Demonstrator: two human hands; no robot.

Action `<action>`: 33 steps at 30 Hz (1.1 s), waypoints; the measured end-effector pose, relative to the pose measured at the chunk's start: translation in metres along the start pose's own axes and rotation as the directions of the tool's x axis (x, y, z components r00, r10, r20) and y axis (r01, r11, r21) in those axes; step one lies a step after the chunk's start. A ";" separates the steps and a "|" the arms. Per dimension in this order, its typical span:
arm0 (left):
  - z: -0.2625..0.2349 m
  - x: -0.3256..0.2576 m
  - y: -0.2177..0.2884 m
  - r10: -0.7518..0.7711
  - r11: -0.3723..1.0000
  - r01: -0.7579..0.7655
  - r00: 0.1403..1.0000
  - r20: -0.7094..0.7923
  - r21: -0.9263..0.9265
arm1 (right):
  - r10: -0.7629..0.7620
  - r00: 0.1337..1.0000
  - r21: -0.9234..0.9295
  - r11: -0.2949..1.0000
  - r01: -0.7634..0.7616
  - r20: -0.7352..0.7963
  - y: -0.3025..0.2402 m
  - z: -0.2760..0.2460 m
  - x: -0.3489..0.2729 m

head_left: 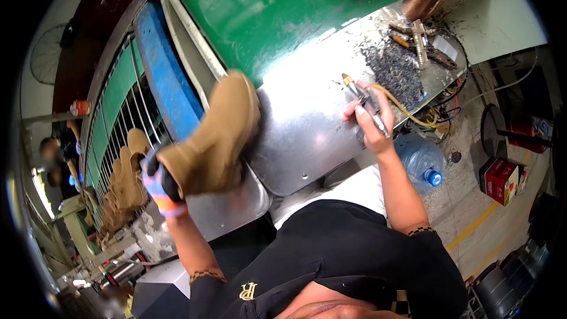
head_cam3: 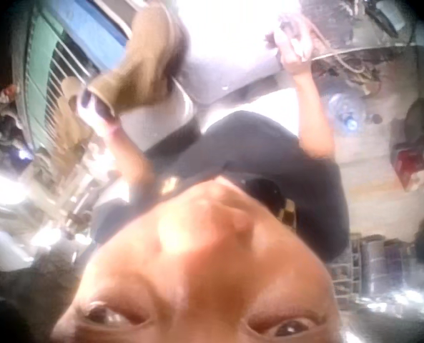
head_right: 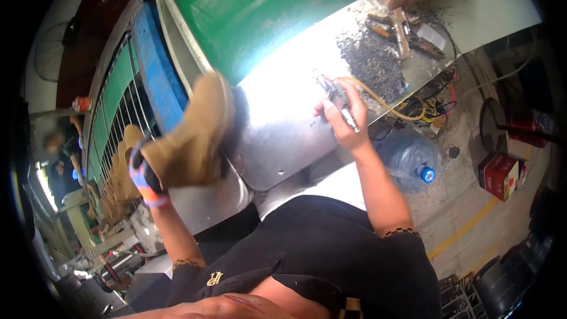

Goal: The person takes boots from a conveyor belt, uses a handheld air blow gun to clean dust or debris from their surfaces, and returns them to the conveyor.

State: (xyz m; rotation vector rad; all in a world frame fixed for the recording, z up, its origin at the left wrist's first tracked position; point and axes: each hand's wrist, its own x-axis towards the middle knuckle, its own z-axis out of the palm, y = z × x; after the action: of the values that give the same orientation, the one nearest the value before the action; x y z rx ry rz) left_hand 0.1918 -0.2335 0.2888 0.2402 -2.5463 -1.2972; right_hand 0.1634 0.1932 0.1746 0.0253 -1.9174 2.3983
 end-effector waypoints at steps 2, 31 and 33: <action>0.044 0.082 -0.006 -0.090 0.730 0.128 0.992 0.092 -0.671 | -0.061 0.997 0.074 0.995 0.064 -0.051 0.001 0.002 0.001; -0.137 0.076 -0.237 -0.160 0.730 0.461 0.833 -0.529 0.505 | -0.084 0.996 -0.033 0.996 0.083 -0.040 0.001 0.019 0.009; -0.120 0.067 -0.219 -0.110 0.924 0.271 0.864 -0.492 0.269 | -0.096 0.994 -0.040 0.995 0.094 -0.050 0.000 0.017 0.007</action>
State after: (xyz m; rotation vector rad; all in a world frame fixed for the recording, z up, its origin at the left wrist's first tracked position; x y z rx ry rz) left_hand 0.1708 -0.4716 0.1895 0.7972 -2.3287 -0.7304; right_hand 0.1561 0.1771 0.1789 0.0506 -1.8937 2.2786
